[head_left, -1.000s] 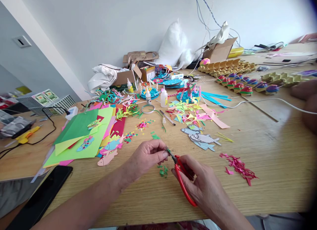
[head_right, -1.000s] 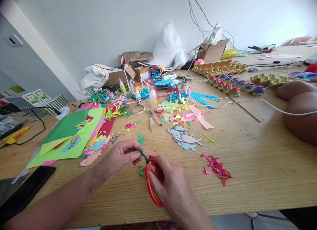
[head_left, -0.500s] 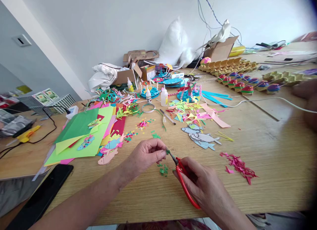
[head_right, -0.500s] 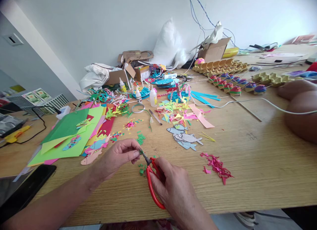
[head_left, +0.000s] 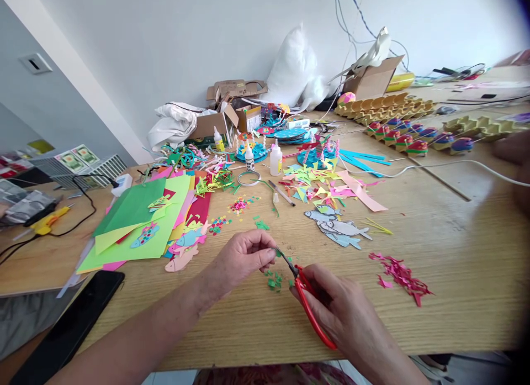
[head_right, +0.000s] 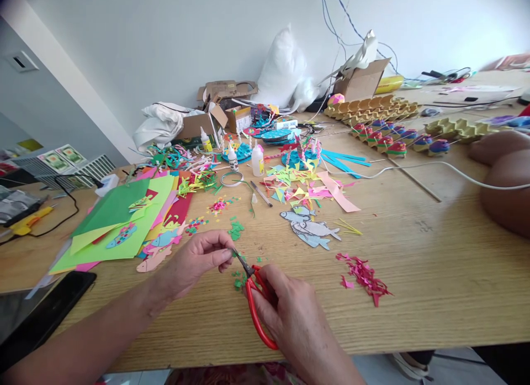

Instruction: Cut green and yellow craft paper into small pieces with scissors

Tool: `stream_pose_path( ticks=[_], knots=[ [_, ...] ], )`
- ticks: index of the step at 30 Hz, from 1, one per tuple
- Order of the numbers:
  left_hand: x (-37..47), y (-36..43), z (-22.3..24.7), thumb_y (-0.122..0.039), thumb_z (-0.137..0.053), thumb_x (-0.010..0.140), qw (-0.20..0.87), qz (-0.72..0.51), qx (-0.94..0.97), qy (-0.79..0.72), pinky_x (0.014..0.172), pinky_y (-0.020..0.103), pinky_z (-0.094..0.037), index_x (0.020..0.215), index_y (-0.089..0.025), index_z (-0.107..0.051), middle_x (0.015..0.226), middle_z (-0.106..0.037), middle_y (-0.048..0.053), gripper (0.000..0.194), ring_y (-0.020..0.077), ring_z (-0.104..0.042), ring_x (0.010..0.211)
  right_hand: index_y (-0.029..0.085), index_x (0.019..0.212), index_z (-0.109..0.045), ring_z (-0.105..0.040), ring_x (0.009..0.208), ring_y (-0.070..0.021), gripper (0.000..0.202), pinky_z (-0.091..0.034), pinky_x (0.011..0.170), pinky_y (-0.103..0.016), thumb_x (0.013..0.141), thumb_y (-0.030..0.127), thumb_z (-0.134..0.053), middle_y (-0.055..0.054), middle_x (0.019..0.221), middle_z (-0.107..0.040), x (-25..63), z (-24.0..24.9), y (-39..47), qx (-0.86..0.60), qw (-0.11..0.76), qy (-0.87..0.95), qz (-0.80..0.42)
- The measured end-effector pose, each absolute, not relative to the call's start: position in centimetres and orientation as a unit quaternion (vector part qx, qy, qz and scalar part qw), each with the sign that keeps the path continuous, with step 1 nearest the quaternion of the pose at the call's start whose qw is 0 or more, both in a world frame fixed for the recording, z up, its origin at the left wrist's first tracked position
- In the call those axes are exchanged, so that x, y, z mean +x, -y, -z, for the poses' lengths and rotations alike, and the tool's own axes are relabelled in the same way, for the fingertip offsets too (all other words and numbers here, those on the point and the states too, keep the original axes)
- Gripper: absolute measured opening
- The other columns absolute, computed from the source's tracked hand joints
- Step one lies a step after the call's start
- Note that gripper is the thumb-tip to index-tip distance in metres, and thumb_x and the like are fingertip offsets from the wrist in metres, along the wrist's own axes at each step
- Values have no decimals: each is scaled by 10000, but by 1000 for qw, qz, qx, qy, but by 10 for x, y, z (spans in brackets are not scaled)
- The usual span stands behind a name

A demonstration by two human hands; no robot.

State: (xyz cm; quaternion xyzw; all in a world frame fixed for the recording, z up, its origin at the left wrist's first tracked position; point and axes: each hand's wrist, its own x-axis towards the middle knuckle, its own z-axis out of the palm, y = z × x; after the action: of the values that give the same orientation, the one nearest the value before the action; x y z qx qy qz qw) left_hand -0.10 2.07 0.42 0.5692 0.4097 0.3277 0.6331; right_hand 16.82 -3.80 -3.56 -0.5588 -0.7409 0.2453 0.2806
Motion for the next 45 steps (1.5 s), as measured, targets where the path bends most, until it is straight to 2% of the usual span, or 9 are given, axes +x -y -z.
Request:
stream_pose_path(
  ticks=[7,11,15,22,29,36,40,45],
  knots=[
    [-8,-25,-3,-241,-551,685,604,-294,611,-419,521,191,-354,711,-142,-521,593,-471,-43,107,64,-426,534,195,637,-457,-411,453,-98,270,-298,437,-205,836,357,-375,41,500,-457,170,30,40,-547,285,730,-293],
    [-10,-27,-3,-202,-524,693,517,-226,699,-439,535,195,-335,696,-141,-533,608,-476,-37,61,76,-426,567,196,654,-455,-419,490,-104,220,-328,454,-207,803,355,-427,40,530,-455,171,25,36,-536,309,710,-337],
    [-9,-25,-5,-178,-492,718,411,-144,785,-440,578,205,-351,736,-151,-578,662,-539,-17,93,102,-472,630,197,687,-465,-448,529,-109,98,-362,493,-211,725,267,-521,37,571,-495,168,21,27,-533,342,694,-343],
    [-4,-24,-3,-192,-484,743,346,-99,831,-425,597,201,-372,750,-167,-602,715,-602,-9,121,115,-514,644,196,755,-489,-484,531,-124,29,-348,488,-216,733,213,-496,22,597,-539,157,18,15,-545,350,699,-303],
    [-3,-23,-1,-215,-502,743,343,-78,835,-422,627,204,-390,766,-173,-627,741,-637,0,134,130,-540,669,200,723,-481,-490,505,-127,38,-328,470,-211,742,229,-467,20,572,-542,152,22,13,-553,306,726,-272],
    [-2,-23,1,-141,-526,711,381,-92,834,-388,548,195,-357,648,-162,-600,639,-602,-14,100,116,-508,590,197,710,-480,-479,492,-115,43,-313,456,-203,739,202,-449,25,563,-542,153,22,15,-539,289,741,-278],
    [-2,-23,5,-180,-519,723,448,-124,792,-397,566,201,-362,717,-151,-598,664,-579,-12,85,112,-488,613,198,684,-465,-454,491,-110,45,-321,454,-204,727,186,-461,35,545,-509,155,24,14,-537,327,717,-301],
    [3,-22,19,-258,-510,734,546,-213,699,-411,532,198,-333,748,-131,-558,633,-481,-17,136,89,-422,581,190,741,-460,-500,588,-125,49,-386,523,-225,727,193,-507,4,660,-541,155,33,11,-528,442,638,-344]
  ],
)
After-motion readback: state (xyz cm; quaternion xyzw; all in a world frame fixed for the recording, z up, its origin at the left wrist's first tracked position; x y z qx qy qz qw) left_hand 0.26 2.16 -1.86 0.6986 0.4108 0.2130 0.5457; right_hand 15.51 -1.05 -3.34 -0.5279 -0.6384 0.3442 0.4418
